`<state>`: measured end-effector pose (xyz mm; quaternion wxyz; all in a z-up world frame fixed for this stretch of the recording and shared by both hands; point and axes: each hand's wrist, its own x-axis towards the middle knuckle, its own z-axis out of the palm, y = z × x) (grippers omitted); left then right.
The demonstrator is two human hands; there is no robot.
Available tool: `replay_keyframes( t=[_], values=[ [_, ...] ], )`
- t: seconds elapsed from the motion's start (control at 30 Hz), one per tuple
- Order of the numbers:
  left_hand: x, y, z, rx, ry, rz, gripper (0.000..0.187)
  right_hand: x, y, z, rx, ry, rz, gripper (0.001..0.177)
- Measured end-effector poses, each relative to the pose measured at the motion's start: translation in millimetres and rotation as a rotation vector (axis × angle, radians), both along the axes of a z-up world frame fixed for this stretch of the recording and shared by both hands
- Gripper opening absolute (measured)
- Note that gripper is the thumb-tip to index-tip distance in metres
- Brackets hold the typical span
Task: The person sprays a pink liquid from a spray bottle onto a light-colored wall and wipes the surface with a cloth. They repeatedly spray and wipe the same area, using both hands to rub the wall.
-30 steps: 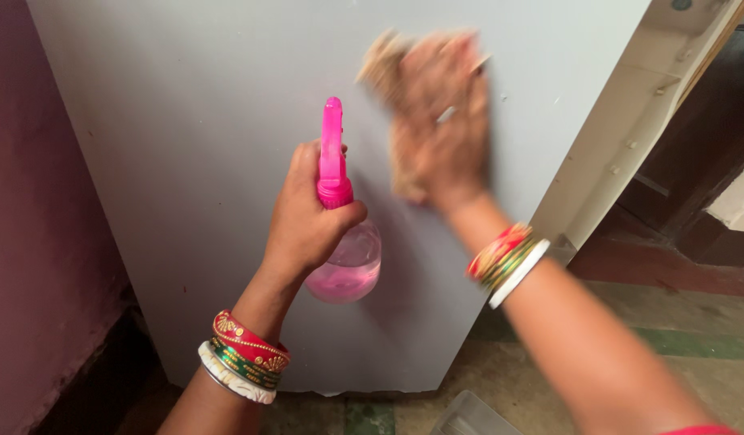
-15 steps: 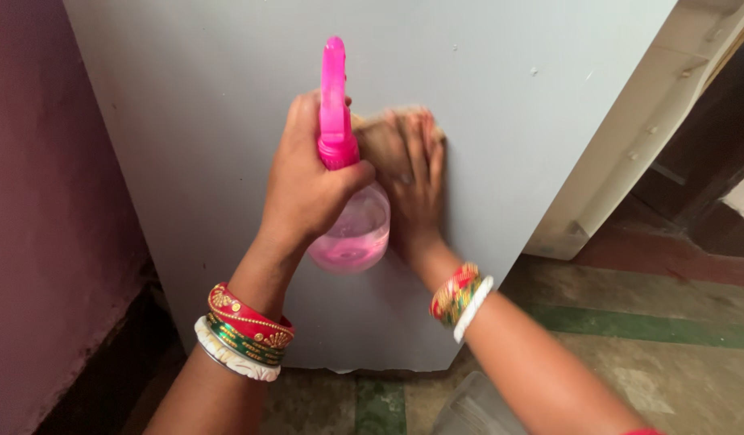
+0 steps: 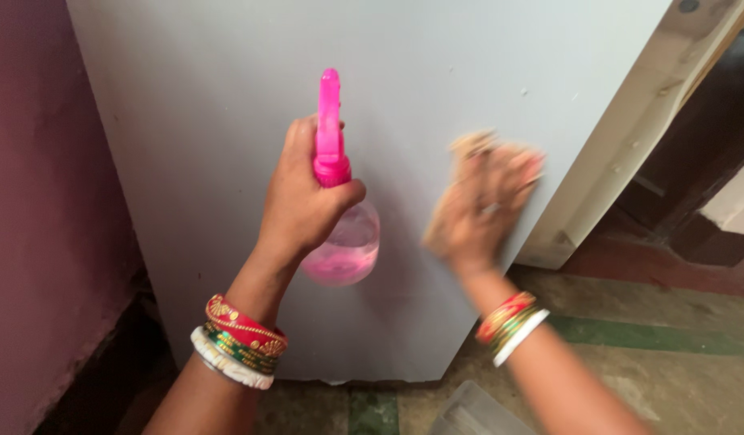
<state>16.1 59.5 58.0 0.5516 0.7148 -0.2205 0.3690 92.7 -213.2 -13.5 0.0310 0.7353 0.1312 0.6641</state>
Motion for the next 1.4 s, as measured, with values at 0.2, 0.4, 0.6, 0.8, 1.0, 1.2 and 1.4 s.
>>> replay_keyframes(
  t=[0.2, 0.4, 0.6, 0.8, 1.0, 1.2, 1.4],
  values=[
    [-5.2, 1.3, 8.1, -0.051, -0.045, -0.037, 0.061, 13.9, 87.7, 3.0, -0.153, 0.136, 0.132, 0.061],
    [-8.9, 5.2, 12.1, -0.061, -0.037, -0.017, 0.062, 24.3, 42.5, 118.1, -0.021, 0.033, 0.043, 0.057],
    [-8.8, 7.3, 12.9, -0.094, 0.070, -0.057, 0.061, 5.7, -13.4, 50.0, -0.009, 0.014, -0.020, 0.066],
    [-5.3, 3.9, 8.7, -0.021, -0.068, -0.015, 0.060, -1.2, 62.8, 0.6, -0.247, 0.130, 0.198, 0.070],
    [-9.3, -1.6, 13.8, -0.065, 0.002, -0.046, 0.060, 15.1, 81.3, 105.6, -0.285, -0.048, -0.024, 0.059],
    [-11.6, -0.6, 13.5, -0.082, 0.065, -0.062, 0.059, 4.7, -5.7, 105.5, 0.070, -0.023, 0.113, 0.055],
    [-15.1, 4.1, 15.4, -0.061, 0.031, -0.037, 0.064, -3.9, 32.1, 13.0, -0.143, -0.058, 0.114, 0.062]
  ],
)
